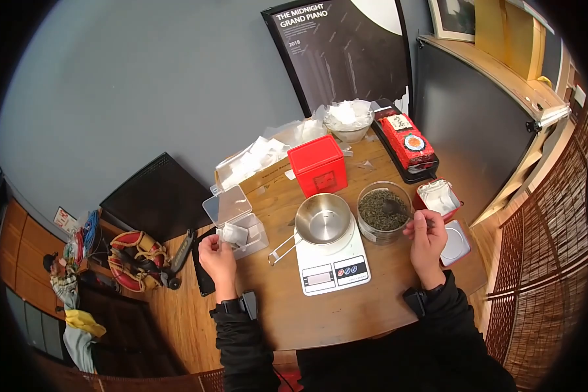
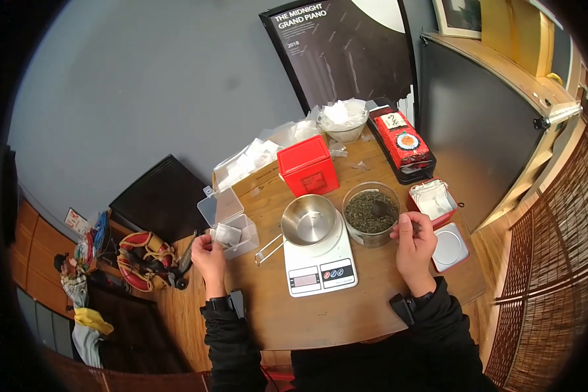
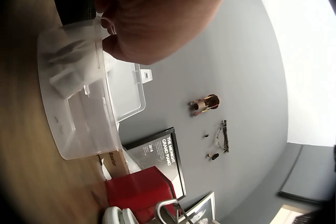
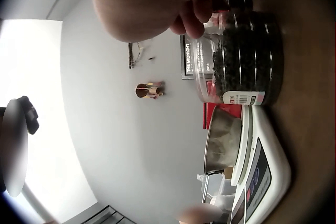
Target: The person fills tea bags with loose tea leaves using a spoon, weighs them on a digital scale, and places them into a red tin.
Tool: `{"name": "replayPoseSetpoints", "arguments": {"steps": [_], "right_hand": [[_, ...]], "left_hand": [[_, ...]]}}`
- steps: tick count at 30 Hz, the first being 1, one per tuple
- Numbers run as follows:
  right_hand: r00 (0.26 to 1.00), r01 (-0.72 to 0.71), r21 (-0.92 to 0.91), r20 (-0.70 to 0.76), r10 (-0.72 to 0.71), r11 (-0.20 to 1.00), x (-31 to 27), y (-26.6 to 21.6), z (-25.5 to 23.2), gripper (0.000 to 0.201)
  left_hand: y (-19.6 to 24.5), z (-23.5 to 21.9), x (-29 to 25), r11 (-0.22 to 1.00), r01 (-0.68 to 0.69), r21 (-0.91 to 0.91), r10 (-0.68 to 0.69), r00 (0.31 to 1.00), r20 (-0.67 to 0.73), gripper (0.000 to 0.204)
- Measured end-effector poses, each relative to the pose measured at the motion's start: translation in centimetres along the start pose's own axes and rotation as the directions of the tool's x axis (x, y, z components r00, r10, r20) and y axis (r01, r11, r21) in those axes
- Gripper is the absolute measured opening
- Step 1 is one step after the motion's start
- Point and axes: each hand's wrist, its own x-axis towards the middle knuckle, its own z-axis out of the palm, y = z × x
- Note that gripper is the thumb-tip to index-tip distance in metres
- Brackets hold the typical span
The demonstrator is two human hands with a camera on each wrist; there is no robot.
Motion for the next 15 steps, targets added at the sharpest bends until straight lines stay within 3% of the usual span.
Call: {"name": "replayPoseSetpoints", "arguments": {"steps": [15], "right_hand": [[0.999,-0.054,-0.009,0.004,0.054,0.999,0.1,1.2,-0.3,0.017]], "left_hand": [[0.8,-1.0,-0.9,0.998,-0.056,-0.025,0.056,0.998,-0.018,0.018]]}}
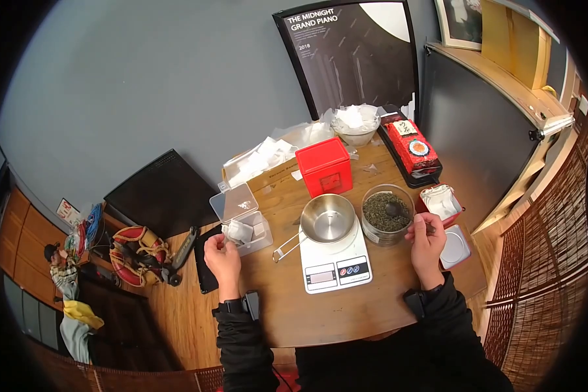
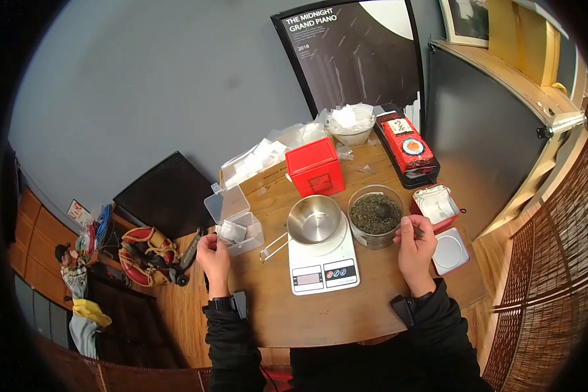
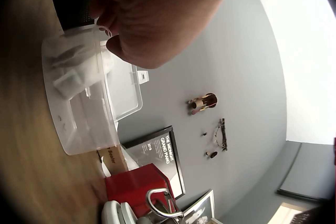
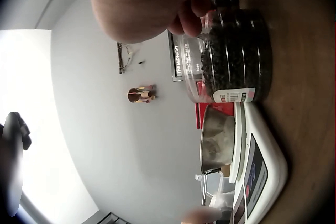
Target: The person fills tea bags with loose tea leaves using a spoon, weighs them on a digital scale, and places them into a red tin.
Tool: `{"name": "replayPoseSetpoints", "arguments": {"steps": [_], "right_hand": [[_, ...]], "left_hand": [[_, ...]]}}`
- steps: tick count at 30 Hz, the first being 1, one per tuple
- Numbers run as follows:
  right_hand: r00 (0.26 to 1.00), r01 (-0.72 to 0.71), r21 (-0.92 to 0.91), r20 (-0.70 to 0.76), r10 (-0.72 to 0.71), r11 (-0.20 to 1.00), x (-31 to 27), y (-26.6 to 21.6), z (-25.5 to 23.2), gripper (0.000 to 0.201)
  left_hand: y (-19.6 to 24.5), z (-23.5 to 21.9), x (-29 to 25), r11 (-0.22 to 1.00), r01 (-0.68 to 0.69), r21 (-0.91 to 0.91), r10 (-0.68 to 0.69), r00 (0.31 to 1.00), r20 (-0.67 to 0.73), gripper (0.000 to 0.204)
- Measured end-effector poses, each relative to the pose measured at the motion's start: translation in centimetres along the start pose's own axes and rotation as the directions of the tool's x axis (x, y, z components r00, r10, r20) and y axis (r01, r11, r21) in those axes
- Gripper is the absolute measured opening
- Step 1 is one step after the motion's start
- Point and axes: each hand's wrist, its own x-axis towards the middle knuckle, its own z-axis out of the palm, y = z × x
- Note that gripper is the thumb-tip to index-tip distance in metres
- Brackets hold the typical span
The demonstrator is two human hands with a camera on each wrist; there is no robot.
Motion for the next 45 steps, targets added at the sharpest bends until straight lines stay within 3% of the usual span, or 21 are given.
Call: {"name": "replayPoseSetpoints", "arguments": {"steps": [5,8,10,11,13,15,17,20,22,24,26,28,32,33,35,36,38,40,42,45], "right_hand": [[0.999,-0.036,0.013,0.011,0.035,0.999,0.0,0.0,-0.1,0.016],[0.999,-0.023,0.012,0.03,0.023,1.0,0.1,0.1,0.1,0.015],[1.0,-0.026,0.02,0.005,0.026,0.999,0.2,0.0,0.2,0.014],[1.0,-0.022,0.018,0.007,0.022,1.0,0.3,0.1,0.1,0.013],[1.0,-0.004,0.015,0.021,0.004,1.0,0.3,-0.1,0.1,0.012],[1.0,-0.001,0.006,0.001,0.001,1.0,0.3,0.1,0.3,0.012],[1.0,-0.002,0.002,-0.031,0.002,1.0,0.5,0.6,0.2,0.012],[0.998,-0.058,-0.006,-0.038,0.058,0.998,0.7,0.7,0.0,0.015],[0.998,-0.045,-0.041,-0.048,0.043,0.998,1.0,1.0,-0.1,0.015],[0.995,-0.091,-0.019,-0.052,0.09,0.996,1.0,1.2,-0.1,0.013],[0.996,-0.085,-0.028,-0.038,0.084,0.996,2.0,2.0,-0.9,0.012],[0.996,-0.083,-0.022,-0.03,0.082,0.996,2.1,1.7,-0.7,0.012],[0.997,-0.075,-0.003,-0.008,0.075,0.997,2.3,1.6,-0.6,0.013],[0.997,-0.072,-0.033,-0.022,0.071,0.997,2.4,1.5,-0.7,0.013],[0.997,-0.068,-0.054,-0.032,0.067,0.996,2.9,1.9,-1.1,0.013],[0.997,-0.066,-0.053,-0.034,0.064,0.996,3.0,2.0,-1.3,0.013],[0.999,-0.053,-0.051,0.006,0.053,0.997,3.1,1.9,-1.4,0.014],[0.999,-0.052,-0.039,-0.01,0.051,0.998,3.1,2.1,-1.4,0.014],[0.998,-0.046,-0.025,-0.037,0.045,0.999,3.5,2.8,-1.7,0.014],[1.0,-0.024,-0.002,0.001,0.024,1.0,4.1,3.9,-2.8,0.014]], "left_hand": [[0.5,-0.2,-0.3,0.999,-0.032,-0.023,0.031,0.999,-0.033,0.02],[4.9,-2.6,-0.9,0.998,-0.062,-0.022,0.06,0.996,-0.068,0.026],[7.8,-4.2,-2.4,0.985,-0.17,0.002,0.168,0.969,-0.18,0.036],[8.7,-5.2,-3.7,0.989,-0.145,0.017,0.145,0.971,-0.192,0.036],[10.0,-7.5,-7.5,0.924,-0.38,0.033,0.38,0.911,-0.163,0.044],[10.2,-9.2,-12.7,0.905,-0.423,-0.039,0.418,0.903,-0.096,0.048],[9.1,-10.4,-18.2,0.949,-0.305,-0.081,0.306,0.952,-0.005,0.039],[5.6,-12.9,-24.1,0.996,-0.079,0.049,0.073,0.991,0.111,0.043],[2.3,-15.0,-27.9,0.974,-0.078,0.211,0.057,0.993,0.104,0.04],[0.2,-18.1,-31.1,0.936,0.102,0.337,-0.117,0.993,0.023,0.041],[-0.6,-22.0,-32.9,0.888,0.094,0.451,-0.121,0.992,0.03,0.045],[-1.2,-24.3,-34.1,0.822,0.224,0.524,-0.243,0.969,-0.033,0.047],[-8.4,-27.6,-41.2,0.563,0.422,0.711,-0.419,0.887,-0.194,0.059],[-9.9,-28.6,-43.0,0.558,0.427,0.712,-0.42,0.885,-0.201,0.059],[-12.7,-30.9,-46.1,0.362,0.566,0.741,-0.527,0.78,-0.338,0.066],[-13.6,-32.0,-47.2,0.365,0.565,0.74,-0.526,0.781,-0.337,0.066],[-15.0,-33.8,-49.0,0.199,0.69,0.696,-0.609,0.644,-0.464,0.071],[-15.8,-34.9,-49.8,0.177,0.701,0.69,-0.644,0.613,-0.458,0.074],[-16.7,-35.3,-49.9,0.1,0.756,0.646,-0.706,0.512,-0.489,0.076],[-18.4,-35.3,-49.0,0.057,0.798,0.6,-0.726,0.446,-0.524,0.078]]}}
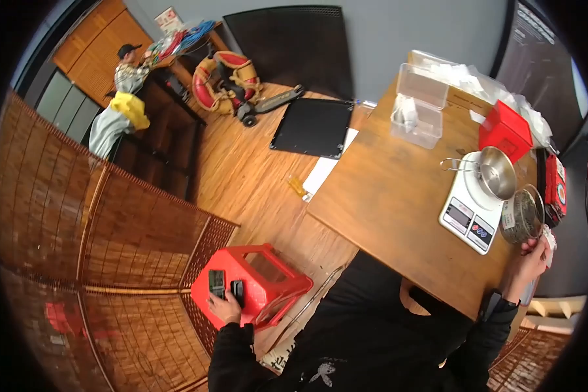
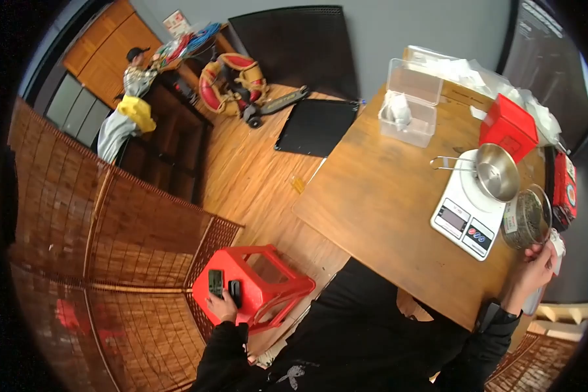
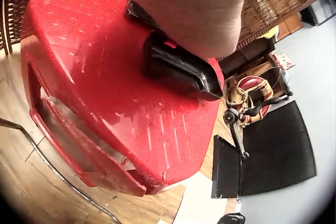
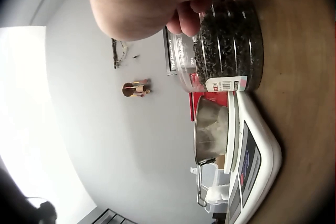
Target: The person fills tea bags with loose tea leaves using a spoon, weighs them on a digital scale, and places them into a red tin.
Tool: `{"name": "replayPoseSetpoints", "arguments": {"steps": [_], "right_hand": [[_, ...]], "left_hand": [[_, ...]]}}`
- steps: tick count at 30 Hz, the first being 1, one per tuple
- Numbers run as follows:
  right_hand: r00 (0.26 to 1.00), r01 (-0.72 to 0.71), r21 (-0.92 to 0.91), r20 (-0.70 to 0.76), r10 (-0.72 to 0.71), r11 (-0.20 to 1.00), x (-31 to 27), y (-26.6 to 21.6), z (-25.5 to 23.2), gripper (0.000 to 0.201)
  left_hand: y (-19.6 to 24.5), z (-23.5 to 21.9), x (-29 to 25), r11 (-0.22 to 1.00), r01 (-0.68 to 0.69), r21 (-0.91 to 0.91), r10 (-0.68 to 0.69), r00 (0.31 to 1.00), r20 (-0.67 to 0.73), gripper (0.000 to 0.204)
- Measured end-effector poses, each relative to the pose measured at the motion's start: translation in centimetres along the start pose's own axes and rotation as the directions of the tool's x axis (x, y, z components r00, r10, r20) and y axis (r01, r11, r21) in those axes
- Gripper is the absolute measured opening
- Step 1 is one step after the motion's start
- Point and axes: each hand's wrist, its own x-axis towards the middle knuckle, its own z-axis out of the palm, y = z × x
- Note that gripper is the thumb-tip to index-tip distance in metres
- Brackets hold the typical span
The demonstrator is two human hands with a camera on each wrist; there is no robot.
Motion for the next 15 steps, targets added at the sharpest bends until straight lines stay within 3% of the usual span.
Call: {"name": "replayPoseSetpoints", "arguments": {"steps": [5,8,12,14,15], "right_hand": [[0.999,0.009,0.021,-0.036,-0.009,1.0,-1.0,0.0,0.3,0.012],[1.0,-0.004,0.003,-0.027,0.004,1.0,-1.2,0.1,0.2,0.013],[1.0,0.02,-0.042,-0.01,-0.02,0.999,-1.8,-0.8,0.8,0.015],[0.999,0.03,-0.057,-0.021,-0.031,0.998,-2.2,-1.3,1.3,0.016],[0.999,0.042,-0.054,-0.016,-0.043,0.998,-2.2,-1.1,1.3,0.017]], "left_hand": [[2.3,0.3,2.9,0.999,0.032,0.023,-0.034,0.998,0.056,0.077],[2.7,2.0,6.2,0.993,-0.107,-0.058,0.111,0.991,0.075,0.073],[6.2,2.0,10.1,0.969,-0.194,-0.154,0.197,0.98,0.001,0.067],[8.4,1.4,11.7,0.926,-0.289,-0.244,0.255,0.953,-0.163,0.063],[9.7,1.1,12.2,0.918,-0.301,-0.257,0.267,0.95,-0.16,0.063]]}}
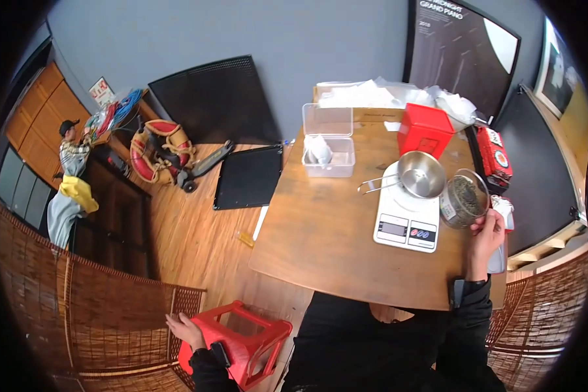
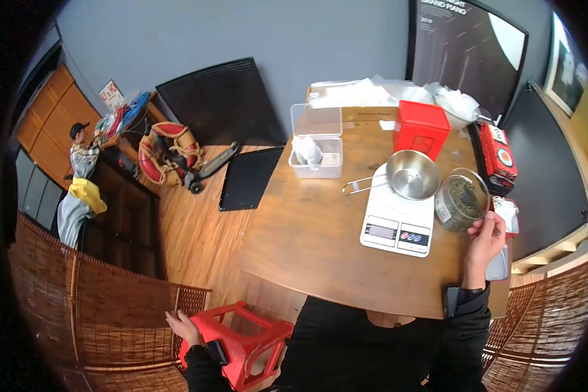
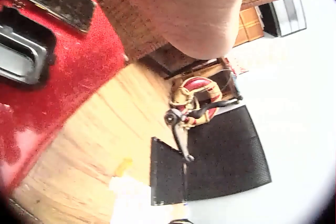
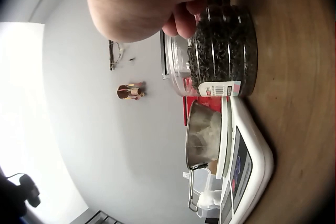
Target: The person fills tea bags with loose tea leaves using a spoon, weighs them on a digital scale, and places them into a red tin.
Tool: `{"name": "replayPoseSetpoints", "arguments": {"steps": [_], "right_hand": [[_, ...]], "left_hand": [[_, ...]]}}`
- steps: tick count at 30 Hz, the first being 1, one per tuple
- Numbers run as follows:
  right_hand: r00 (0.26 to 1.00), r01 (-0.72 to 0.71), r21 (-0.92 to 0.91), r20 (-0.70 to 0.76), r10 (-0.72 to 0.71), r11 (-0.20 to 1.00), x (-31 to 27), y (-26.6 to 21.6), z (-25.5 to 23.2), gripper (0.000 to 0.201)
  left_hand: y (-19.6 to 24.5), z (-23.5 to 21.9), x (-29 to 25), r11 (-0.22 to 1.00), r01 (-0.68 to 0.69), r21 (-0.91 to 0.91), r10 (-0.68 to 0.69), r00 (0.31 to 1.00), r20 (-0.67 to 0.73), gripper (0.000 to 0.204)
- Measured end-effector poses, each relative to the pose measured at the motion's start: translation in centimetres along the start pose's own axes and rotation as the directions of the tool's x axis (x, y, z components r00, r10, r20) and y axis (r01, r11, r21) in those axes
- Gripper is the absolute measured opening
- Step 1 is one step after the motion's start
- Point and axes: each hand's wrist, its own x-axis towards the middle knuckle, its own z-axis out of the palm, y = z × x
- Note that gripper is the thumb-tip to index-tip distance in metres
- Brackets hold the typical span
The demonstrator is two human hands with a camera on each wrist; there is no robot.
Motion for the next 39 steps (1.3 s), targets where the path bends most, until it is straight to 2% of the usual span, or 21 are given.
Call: {"name": "replayPoseSetpoints", "arguments": {"steps": [2,3,5,6,8,10,12,13,16,17,18,20,22,24,28,31,33,34,36,37,39], "right_hand": [[1.0,0.022,0.029,0.02,-0.022,0.999,-0.1,0.3,0.0,0.016],[1.0,0.03,0.027,0.003,-0.03,0.999,-0.3,0.4,0.0,0.016],[0.999,0.024,0.088,0.043,-0.028,0.996,-0.4,0.4,0.0,0.014],[0.998,0.017,0.084,0.052,-0.021,0.996,-0.4,0.3,-0.1,0.014],[0.999,0.011,0.097,0.033,-0.015,0.995,-0.4,0.5,0.1,0.015],[0.999,-0.031,0.068,0.038,0.028,0.997,-0.7,-0.4,0.3,0.016],[0.998,-0.041,0.073,0.049,0.037,0.997,-1.0,-0.7,0.5,0.016],[0.998,-0.053,0.082,0.05,0.049,0.995,-1.1,-0.9,0.6,0.015],[0.996,-0.078,0.098,0.049,0.073,0.992,-1.3,-1.7,1.0,0.014],[0.997,-0.072,0.101,0.032,0.069,0.992,-1.3,-1.9,1.1,0.014],[0.996,-0.082,0.109,0.04,0.078,0.991,-1.4,-2.0,1.1,0.014],[0.996,-0.087,0.121,0.03,0.084,0.989,-1.5,-2.2,1.2,0.014],[0.995,-0.095,0.127,0.049,0.089,0.987,-1.5,-2.3,1.2,0.015],[0.996,-0.088,0.137,0.046,0.082,0.987,-1.6,-2.3,1.1,0.016],[0.996,-0.067,0.131,0.059,0.06,0.989,-1.8,-2.7,1.3,0.017],[0.994,-0.08,0.117,0.08,0.071,0.99,-1.8,-2.7,1.3,0.017],[0.993,-0.092,0.102,0.084,0.083,0.991,-1.6,-2.5,1.3,0.017],[0.989,-0.111,0.089,0.112,0.101,0.99,-1.6,-2.6,1.3,0.018],[0.984,-0.149,0.1,0.109,0.138,0.984,-1.7,-2.8,1.3,0.021],[0.985,-0.147,0.119,0.106,0.135,0.982,-1.7,-3.1,1.4,0.025],[0.985,-0.144,0.117,0.11,0.131,0.983,-1.9,-4.0,1.2,0.037]], "left_hand": [[2.8,-0.5,1.6,0.948,-0.048,-0.315,0.023,0.996,-0.081,0.059],[5.2,-1.3,1.9,0.944,-0.06,-0.325,0.037,0.996,-0.077,0.059],[11.3,-3.4,1.7,0.852,-0.231,-0.47,0.138,0.965,-0.224,0.059],[13.8,-4.1,1.8,0.844,-0.244,-0.478,0.153,0.963,-0.221,0.059],[19.0,-5.5,1.7,0.72,-0.363,-0.591,0.24,0.93,-0.278,0.06],[25.0,-7.7,0.3,0.682,-0.397,-0.614,0.291,0.918,-0.27,0.061],[29.7,-8.7,-0.6,0.546,-0.514,-0.662,0.415,0.852,-0.319,0.061],[32.2,-9.0,-1.2,0.472,-0.507,-0.721,0.428,0.847,-0.316,0.062],[39.2,-10.1,-3.7,0.402,-0.573,-0.714,0.535,0.78,-0.324,0.064],[41.6,-10.7,-5.1,0.32,-0.545,-0.775,0.56,0.769,-0.309,0.068],[43.8,-10.7,-6.2,0.305,-0.549,-0.778,0.569,0.76,-0.313,0.068],[47.5,-10.7,-8.4,0.165,-0.626,-0.762,0.673,0.637,-0.377,0.069],[50.6,-10.6,-10.4,0.111,-0.638,-0.762,0.716,0.583,-0.384,0.065],[53.5,-11.4,-12.8,0.116,-0.747,-0.654,0.826,0.438,-0.355,0.055],[57.7,-8.9,-15.6,0.014,-0.719,-0.695,0.931,0.264,-0.254,0.055],[59.5,-7.3,-17.0,0.046,-0.705,-0.708,0.945,0.259,-0.197,0.057],[60.3,-5.6,-17.1,0.078,-0.738,-0.671,0.986,0.156,-0.058,0.06],[60.5,-5.6,-17.1,0.067,-0.734,-0.676,0.988,0.144,-0.058,0.06],[60.8,-6.0,-17.2,0.222,-0.671,-0.707,0.974,0.116,0.196,0.061],[60.7,-5.6,-17.3,0.182,-0.692,-0.698,0.983,0.112,0.145,0.056],[60.8,-5.1,-17.3,0.186,-0.668,-0.721,0.982,0.111,0.151,0.053]]}}
